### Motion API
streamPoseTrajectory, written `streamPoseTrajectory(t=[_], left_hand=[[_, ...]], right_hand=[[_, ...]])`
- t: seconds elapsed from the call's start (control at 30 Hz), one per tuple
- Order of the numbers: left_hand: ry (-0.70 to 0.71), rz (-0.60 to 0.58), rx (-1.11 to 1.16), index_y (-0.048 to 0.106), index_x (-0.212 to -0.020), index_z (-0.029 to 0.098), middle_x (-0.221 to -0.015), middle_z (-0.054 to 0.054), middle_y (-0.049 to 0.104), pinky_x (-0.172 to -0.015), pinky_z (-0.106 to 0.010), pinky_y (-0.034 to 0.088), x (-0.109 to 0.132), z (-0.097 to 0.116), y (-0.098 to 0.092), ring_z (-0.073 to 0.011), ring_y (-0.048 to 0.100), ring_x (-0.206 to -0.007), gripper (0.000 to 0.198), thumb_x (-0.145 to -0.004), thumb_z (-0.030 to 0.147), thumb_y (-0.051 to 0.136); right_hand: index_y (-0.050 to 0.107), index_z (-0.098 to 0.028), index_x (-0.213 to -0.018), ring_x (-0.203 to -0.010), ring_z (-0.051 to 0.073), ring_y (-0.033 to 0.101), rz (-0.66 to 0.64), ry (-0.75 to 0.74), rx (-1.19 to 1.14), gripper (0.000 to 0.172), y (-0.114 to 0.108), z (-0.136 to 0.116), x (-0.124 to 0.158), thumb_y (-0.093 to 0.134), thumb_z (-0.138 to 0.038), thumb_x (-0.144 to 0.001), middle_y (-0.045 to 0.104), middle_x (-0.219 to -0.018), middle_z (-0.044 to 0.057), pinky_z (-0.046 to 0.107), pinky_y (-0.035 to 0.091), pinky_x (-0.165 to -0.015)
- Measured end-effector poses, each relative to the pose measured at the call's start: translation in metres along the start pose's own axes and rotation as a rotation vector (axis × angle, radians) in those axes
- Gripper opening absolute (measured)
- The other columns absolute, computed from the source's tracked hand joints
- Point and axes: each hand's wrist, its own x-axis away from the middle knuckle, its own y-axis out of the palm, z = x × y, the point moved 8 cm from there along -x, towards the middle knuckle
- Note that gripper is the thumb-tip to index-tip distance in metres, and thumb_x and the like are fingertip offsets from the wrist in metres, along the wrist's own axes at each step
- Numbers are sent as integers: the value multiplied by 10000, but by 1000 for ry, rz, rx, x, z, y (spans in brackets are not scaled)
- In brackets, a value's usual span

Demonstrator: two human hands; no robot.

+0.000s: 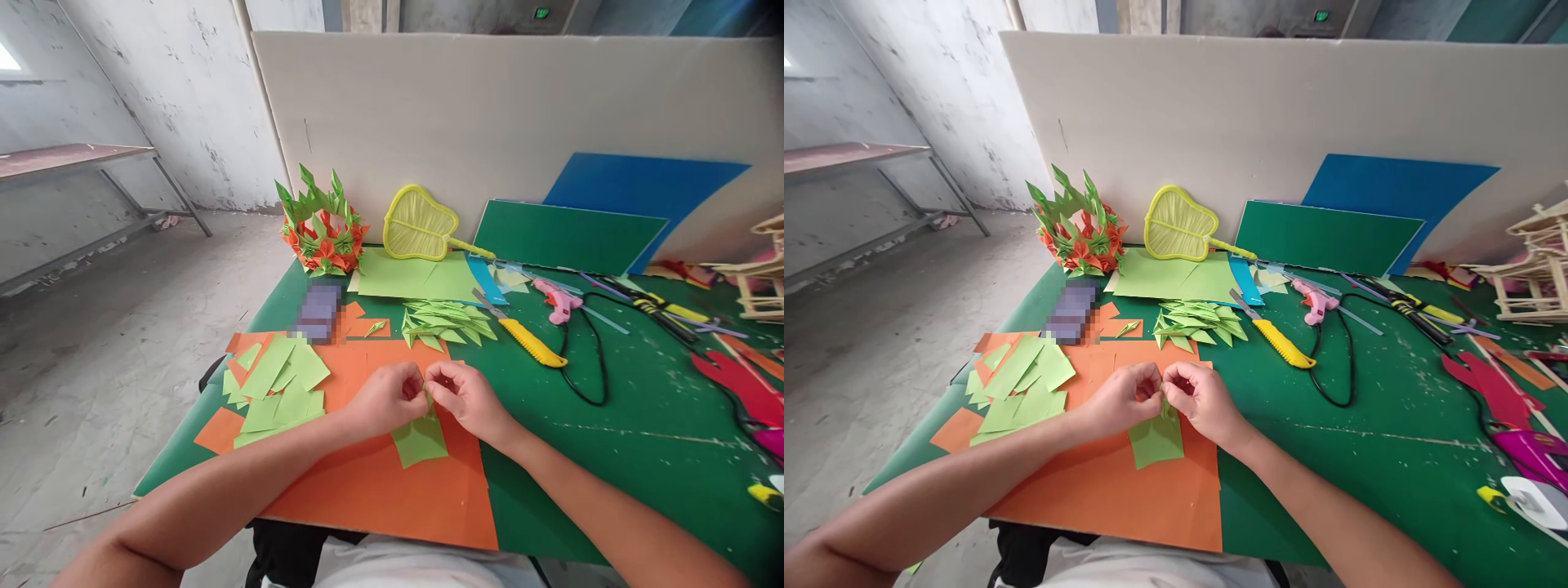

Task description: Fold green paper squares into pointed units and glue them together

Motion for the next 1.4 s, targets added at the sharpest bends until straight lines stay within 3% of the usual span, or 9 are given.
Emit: streamPoseTrajectory(t=[0.23,0.53,0.77,0.87,1.2,1.4], left_hand=[[-6,-21,39,508,-713,169,-657,25,571,-492,-187,376,0,-2,0,-100,513,-587,70,-695,232,532],[13,-17,90,495,-688,168,-637,27,552,-495,-181,380,1,0,2,-89,491,-569,54,-682,188,545],[-96,1,474,489,-730,168,-647,16,570,-562,-221,469,-4,-15,0,-115,583,-600,174,-757,308,589],[-89,21,556,488,-739,169,-605,20,580,-570,-214,465,-5,-12,-4,-97,557,-571,192,-775,323,597],[-79,-21,480,528,-773,155,-654,13,568,-566,-227,462,-6,-13,-2,-104,568,-577,246,-789,387,607],[-56,-18,427,548,-775,153,-632,18,564,-546,-217,451,-7,-10,-4,-106,560,-574,177,-770,319,609]], right_hand=[[553,-184,-788,-651,112,499,-29,54,-136,89,3,2,1,554,-252,-844,550,-727,-13,214,412,-583],[564,-172,-717,-555,88,453,-80,130,-299,234,4,7,1,563,-352,-866,496,-632,-33,213,388,-531],[626,-180,-867,-639,102,517,8,168,-384,231,-5,16,-1,649,-406,-822,581,-792,0,222,460,-578],[624,-173,-831,-610,99,488,7,188,-364,236,-5,19,0,662,-405,-809,553,-740,-8,219,449,-538],[606,-169,-780,-646,112,499,62,113,-241,186,-10,10,2,627,-346,-830,565,-723,-1,227,425,-575],[615,-176,-795,-656,134,544,107,98,-193,177,-12,6,4,642,-350,-810,606,-745,18,243,462,-588]])
